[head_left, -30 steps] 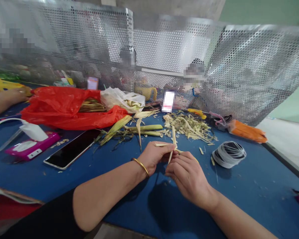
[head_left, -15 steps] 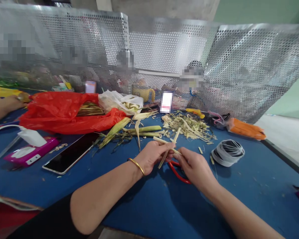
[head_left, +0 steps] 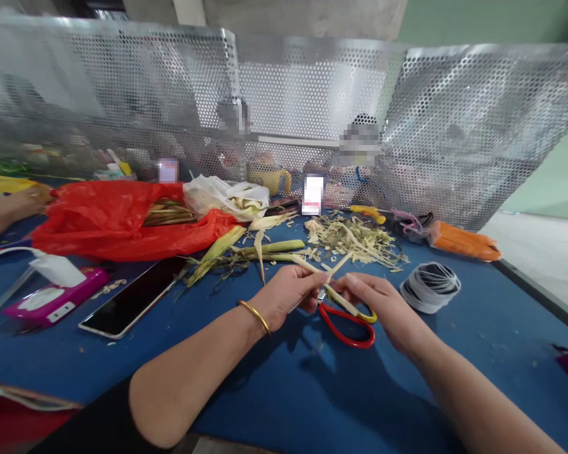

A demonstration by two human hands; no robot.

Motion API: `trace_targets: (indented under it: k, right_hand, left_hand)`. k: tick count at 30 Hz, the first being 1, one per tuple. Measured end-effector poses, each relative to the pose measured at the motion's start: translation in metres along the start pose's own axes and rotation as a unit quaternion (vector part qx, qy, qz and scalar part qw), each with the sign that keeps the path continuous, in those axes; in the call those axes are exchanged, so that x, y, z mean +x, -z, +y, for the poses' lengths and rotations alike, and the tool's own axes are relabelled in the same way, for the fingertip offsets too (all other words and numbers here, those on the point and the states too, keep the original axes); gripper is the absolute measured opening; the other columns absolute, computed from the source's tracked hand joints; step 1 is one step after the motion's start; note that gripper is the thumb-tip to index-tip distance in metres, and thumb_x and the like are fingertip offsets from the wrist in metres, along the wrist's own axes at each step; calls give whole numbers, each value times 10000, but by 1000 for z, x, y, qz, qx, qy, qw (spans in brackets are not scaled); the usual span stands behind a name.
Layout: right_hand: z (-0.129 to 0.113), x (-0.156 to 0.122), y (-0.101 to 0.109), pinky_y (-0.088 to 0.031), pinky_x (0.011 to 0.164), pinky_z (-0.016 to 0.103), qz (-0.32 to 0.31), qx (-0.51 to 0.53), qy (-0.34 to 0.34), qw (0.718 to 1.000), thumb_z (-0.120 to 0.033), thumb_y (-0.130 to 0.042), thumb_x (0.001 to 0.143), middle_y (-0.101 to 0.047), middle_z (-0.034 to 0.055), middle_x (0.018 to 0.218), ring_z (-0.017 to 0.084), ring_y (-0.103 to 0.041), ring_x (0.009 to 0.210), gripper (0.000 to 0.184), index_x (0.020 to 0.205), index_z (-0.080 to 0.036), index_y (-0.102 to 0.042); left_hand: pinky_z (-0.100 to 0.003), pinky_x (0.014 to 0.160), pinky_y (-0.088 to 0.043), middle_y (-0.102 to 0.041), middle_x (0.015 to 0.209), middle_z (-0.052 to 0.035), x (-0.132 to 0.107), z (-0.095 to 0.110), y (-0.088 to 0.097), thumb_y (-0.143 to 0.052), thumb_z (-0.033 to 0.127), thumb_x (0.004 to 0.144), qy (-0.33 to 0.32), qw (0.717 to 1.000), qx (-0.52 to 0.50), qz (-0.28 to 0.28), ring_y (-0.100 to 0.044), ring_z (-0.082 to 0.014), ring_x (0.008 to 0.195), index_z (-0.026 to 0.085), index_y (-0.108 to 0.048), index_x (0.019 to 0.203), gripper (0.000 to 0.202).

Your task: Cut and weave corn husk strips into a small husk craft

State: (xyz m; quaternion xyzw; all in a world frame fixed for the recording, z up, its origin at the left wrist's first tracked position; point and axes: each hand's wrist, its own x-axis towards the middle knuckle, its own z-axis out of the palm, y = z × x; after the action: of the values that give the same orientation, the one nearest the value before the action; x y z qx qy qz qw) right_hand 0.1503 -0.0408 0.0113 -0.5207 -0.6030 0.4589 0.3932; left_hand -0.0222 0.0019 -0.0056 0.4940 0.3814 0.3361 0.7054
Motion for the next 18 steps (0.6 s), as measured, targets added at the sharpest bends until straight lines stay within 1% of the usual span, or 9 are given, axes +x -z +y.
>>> trace_targets:
  k: [1,3,4,6,9,11,14,16,18]
  right_hand:
    - [2,1,0,-331,539,240,18,63,-24,998,-586,-619,760,-522,-19,576,109,-442,544,428,731,-160,-642]
    - [6,4,-2,-336,519,230,50,172,-67,982,-552,-726,671,-510,-38,537,95,-426,506,413,789,-164,-647]
    - [8,4,-4,-334,508,223,58,210,-82,972,-520,-765,638,-495,-50,513,88,-414,489,405,793,-167,-641]
    - [12,5,-8,-328,490,212,72,249,-87,962,-482,-800,605,-464,-67,468,79,-397,469,390,758,-170,-622]
    - [14,5,-14,-339,488,208,94,217,-59,970,-473,-800,603,-505,-54,486,73,-419,474,376,675,-163,-599]
    - [15,5,-17,-340,481,207,101,183,-50,977,-475,-787,614,-533,-44,514,70,-430,473,373,653,-158,-593]
    - [18,6,-20,-316,451,206,109,165,-43,979,-475,-755,646,-489,-61,489,62,-399,438,366,619,-165,-564]
    - [21,7,-19,-307,437,210,120,156,-33,980,-466,-732,671,-469,-67,480,62,-381,420,358,600,-172,-540]
    - [24,9,-15,-316,437,221,130,125,-27,983,-453,-704,698,-477,-60,487,72,-389,419,336,599,-177,-539]
  left_hand:
    - [-210,441,-385,-494,544,49,-1,0,-1,-745,487,657,7,1000,6,-11,-443,-65,442,150,-574,648,378]
    - [-208,432,-374,-484,533,47,-4,0,-3,-714,533,671,25,999,20,-36,-422,-63,435,157,-536,617,419]
    - [-209,428,-369,-485,533,44,-4,-1,-5,-689,562,681,34,998,26,-47,-417,-65,435,159,-528,614,439]
    - [-213,424,-361,-498,545,36,-6,-2,-7,-627,629,704,48,996,34,-66,-418,-70,436,159,-540,644,482]
    - [-210,408,-315,-477,534,46,-7,-5,-10,-627,665,678,42,995,64,-67,-392,-64,421,153,-563,678,516]
    - [-205,398,-243,-409,495,74,-7,-6,-11,-687,626,642,36,994,84,-56,-322,-47,401,147,-581,686,492]
    - [-217,417,-129,-299,466,106,-7,-6,-11,-727,548,638,57,994,72,-66,-214,-35,400,140,-617,724,431]
    - [-233,442,-89,-268,467,110,-7,-5,-11,-743,499,637,76,992,59,-85,-178,-35,412,141,-625,720,387]
    - [-245,459,-77,-259,468,109,-7,-4,-10,-745,470,640,86,990,61,-95,-158,-37,423,144,-623,692,352]
